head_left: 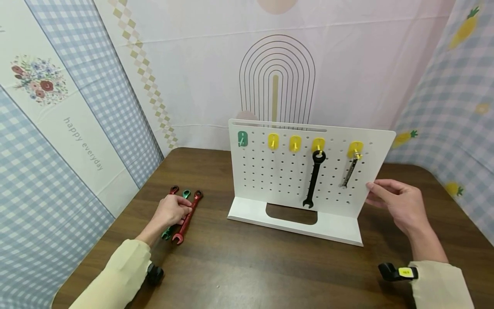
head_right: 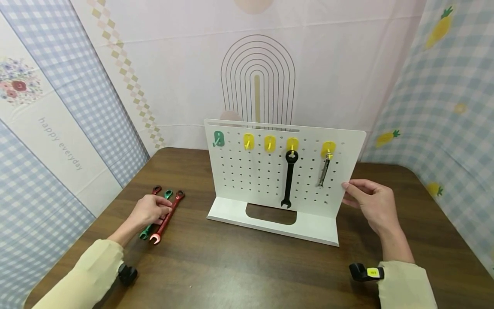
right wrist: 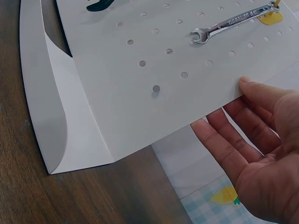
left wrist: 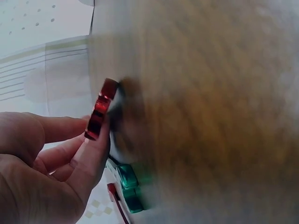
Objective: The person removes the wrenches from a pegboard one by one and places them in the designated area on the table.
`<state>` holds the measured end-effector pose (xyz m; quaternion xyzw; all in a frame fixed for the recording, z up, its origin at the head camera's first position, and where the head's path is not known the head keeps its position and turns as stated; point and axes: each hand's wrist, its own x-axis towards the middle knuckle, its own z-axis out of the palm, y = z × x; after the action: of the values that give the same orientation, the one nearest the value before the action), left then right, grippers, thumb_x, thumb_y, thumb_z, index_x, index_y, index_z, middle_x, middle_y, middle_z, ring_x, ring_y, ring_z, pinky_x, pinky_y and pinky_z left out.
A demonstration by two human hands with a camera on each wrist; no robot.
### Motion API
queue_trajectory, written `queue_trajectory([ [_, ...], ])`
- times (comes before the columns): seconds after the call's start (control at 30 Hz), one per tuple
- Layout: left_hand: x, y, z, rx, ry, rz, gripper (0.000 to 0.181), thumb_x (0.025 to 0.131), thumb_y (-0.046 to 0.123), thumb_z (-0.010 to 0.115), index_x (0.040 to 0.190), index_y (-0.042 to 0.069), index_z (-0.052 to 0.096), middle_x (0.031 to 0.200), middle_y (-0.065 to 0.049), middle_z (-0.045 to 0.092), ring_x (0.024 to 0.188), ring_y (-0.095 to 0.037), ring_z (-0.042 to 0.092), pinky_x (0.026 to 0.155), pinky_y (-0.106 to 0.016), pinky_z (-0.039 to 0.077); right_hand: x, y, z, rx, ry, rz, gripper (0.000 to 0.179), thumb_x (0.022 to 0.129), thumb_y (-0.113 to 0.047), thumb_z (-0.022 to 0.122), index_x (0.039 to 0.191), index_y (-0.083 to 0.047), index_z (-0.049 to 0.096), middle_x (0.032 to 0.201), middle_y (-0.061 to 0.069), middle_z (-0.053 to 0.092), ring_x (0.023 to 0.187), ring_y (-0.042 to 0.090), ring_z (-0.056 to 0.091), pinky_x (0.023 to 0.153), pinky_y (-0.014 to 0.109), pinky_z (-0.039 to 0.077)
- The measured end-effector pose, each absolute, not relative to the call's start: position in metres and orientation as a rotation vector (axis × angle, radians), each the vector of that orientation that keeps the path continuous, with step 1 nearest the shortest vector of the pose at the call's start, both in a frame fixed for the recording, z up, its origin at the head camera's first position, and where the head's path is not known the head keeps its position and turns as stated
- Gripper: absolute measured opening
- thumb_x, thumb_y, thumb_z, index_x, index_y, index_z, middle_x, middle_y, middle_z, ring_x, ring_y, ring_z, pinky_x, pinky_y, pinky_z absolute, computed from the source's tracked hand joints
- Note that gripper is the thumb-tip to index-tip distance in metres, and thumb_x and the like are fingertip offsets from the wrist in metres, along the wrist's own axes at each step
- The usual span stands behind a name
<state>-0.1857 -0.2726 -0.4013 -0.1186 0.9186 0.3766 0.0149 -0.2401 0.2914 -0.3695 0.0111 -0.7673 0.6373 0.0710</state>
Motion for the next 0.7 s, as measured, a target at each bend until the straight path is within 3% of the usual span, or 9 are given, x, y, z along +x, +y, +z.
queue_trajectory([
  [0.53,-0.185,-0.280,-0.388,-0.414,2.971,1.054,0.016,0.089,0.007,0.061,0.100,-0.001,0.070,0.072,-0.010,0.069,0.053,-0.015,0.065,0.048,-0.027,0.055,-0.238,0.292,-0.369,0.027,-2.342,1.869,0.039,0.081,-0.028,0.076,0.108,-0.001,0.068,0.087,-0.009,0.070,0.075,0.012,0.071,0.065,0.030,0.059],
  [0.7,-0.185,-0.278,-0.383,-0.368,3.004,1.116,0.017,0.091,0.006,0.059,0.101,-0.002,0.069,0.078,-0.013,0.071,0.059,-0.018,0.067,0.051,-0.026,0.055,-0.238,0.292,-0.369,0.031,-2.337,1.876,0.039,0.081,-0.028,0.075,0.108,-0.001,0.068,0.087,-0.009,0.070,0.075,0.013,0.070,0.066,0.031,0.059],
])
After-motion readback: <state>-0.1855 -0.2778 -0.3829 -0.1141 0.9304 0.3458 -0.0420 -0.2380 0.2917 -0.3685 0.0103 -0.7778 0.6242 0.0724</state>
